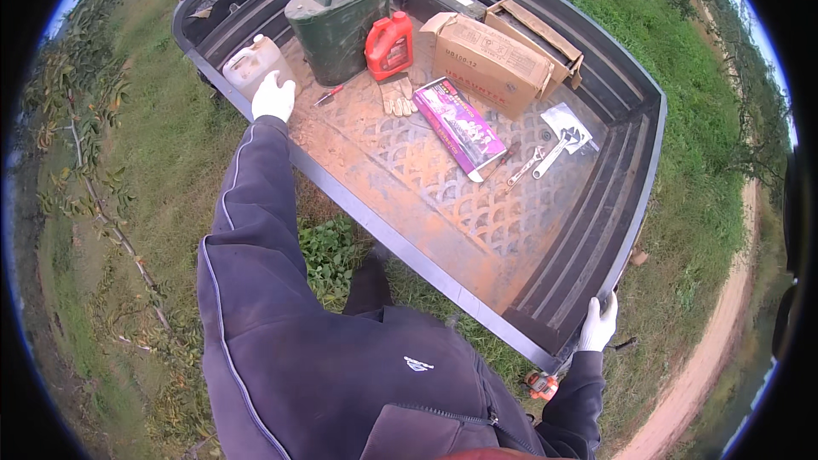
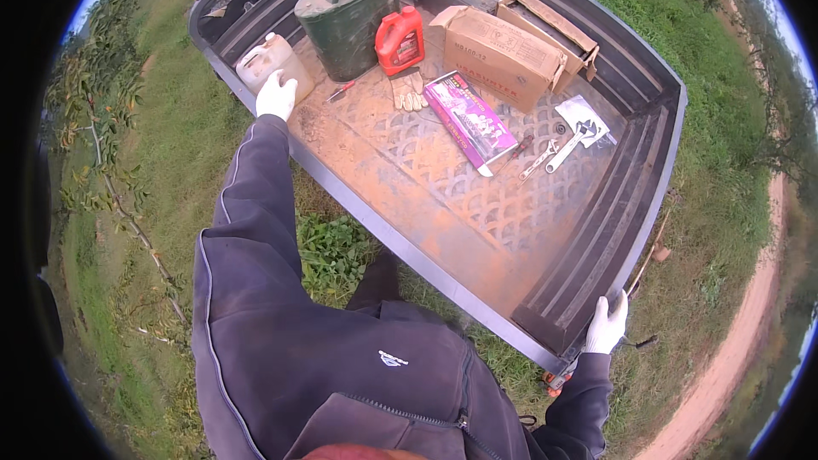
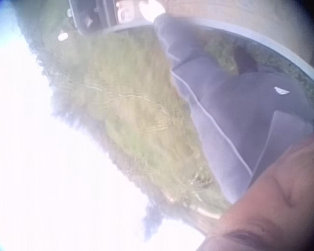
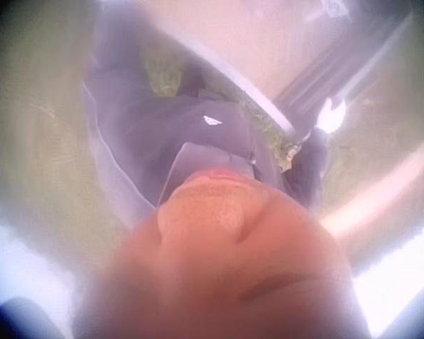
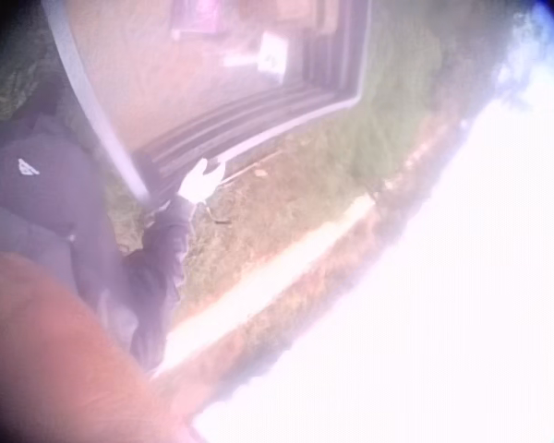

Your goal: The person retrieves a string trimmer and a fuel container from a trailer, pours fuel into the trimmer's tank, and attempts to start the engine by pulling the starter cord. The person also briefly handles a hoe.

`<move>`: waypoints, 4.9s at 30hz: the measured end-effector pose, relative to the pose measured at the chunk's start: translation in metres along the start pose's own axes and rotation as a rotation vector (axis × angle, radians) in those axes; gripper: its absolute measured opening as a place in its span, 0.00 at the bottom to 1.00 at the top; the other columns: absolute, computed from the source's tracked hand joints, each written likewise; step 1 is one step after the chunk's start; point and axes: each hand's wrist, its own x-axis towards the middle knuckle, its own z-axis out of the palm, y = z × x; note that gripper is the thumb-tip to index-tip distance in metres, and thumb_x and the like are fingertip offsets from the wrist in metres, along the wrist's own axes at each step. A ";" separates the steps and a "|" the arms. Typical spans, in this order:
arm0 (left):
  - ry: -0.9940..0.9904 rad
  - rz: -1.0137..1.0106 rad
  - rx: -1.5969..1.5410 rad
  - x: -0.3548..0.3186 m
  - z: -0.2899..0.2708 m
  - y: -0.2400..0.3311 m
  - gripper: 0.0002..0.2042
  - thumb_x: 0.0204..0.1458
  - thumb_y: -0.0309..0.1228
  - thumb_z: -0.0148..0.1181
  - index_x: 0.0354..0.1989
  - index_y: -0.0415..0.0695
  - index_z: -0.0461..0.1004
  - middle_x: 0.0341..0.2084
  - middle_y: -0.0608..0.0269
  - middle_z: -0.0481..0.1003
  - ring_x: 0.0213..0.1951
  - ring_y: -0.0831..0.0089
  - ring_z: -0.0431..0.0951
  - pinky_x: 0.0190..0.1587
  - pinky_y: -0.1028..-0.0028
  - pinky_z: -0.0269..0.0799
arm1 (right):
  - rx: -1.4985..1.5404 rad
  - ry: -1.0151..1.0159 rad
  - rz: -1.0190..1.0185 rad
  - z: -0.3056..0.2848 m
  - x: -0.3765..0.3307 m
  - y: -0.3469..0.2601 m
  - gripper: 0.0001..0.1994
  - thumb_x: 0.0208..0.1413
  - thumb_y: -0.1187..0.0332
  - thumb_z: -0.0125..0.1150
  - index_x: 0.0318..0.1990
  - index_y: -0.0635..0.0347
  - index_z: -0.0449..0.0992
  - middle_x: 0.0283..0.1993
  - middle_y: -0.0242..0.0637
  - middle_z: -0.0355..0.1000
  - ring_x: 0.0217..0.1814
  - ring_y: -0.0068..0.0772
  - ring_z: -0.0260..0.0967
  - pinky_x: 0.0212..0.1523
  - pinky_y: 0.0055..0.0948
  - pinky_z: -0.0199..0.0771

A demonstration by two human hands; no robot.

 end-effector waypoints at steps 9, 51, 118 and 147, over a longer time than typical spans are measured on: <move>-0.081 -0.006 0.326 0.212 0.032 -0.151 0.35 0.63 0.43 0.66 0.78 0.45 0.68 0.71 0.40 0.75 0.69 0.43 0.78 0.71 0.50 0.75 | -0.472 0.039 0.339 -0.005 -0.059 0.000 0.36 0.63 0.58 0.76 0.74 0.68 0.72 0.61 0.56 0.83 0.62 0.51 0.84 0.67 0.44 0.80; -0.548 1.156 -0.049 -0.279 -0.113 0.559 0.26 0.62 0.24 0.67 0.70 0.34 0.77 0.56 0.44 0.87 0.54 0.61 0.90 0.60 0.65 0.80 | 0.084 -0.037 0.214 -0.081 -0.117 -0.016 0.37 0.69 0.43 0.65 0.77 0.58 0.72 0.74 0.55 0.73 0.76 0.62 0.71 0.76 0.54 0.72; -1.221 2.356 -0.373 -1.538 -0.014 0.800 0.17 0.62 0.37 0.71 0.58 0.47 0.83 0.40 0.51 0.87 0.38 0.47 0.88 0.41 0.54 0.83 | -0.274 0.327 0.501 -0.699 -0.392 0.666 0.18 0.53 0.46 0.74 0.39 0.51 0.86 0.39 0.39 0.84 0.43 0.47 0.85 0.43 0.44 0.82; -2.240 1.627 -0.714 -1.799 -0.053 0.981 0.20 0.69 0.26 0.61 0.68 0.42 0.81 0.61 0.54 0.86 0.61 0.61 0.86 0.64 0.66 0.81 | -0.592 0.388 0.514 -0.919 -0.391 0.869 0.14 0.64 0.51 0.68 0.41 0.51 0.86 0.36 0.43 0.82 0.37 0.48 0.81 0.38 0.48 0.80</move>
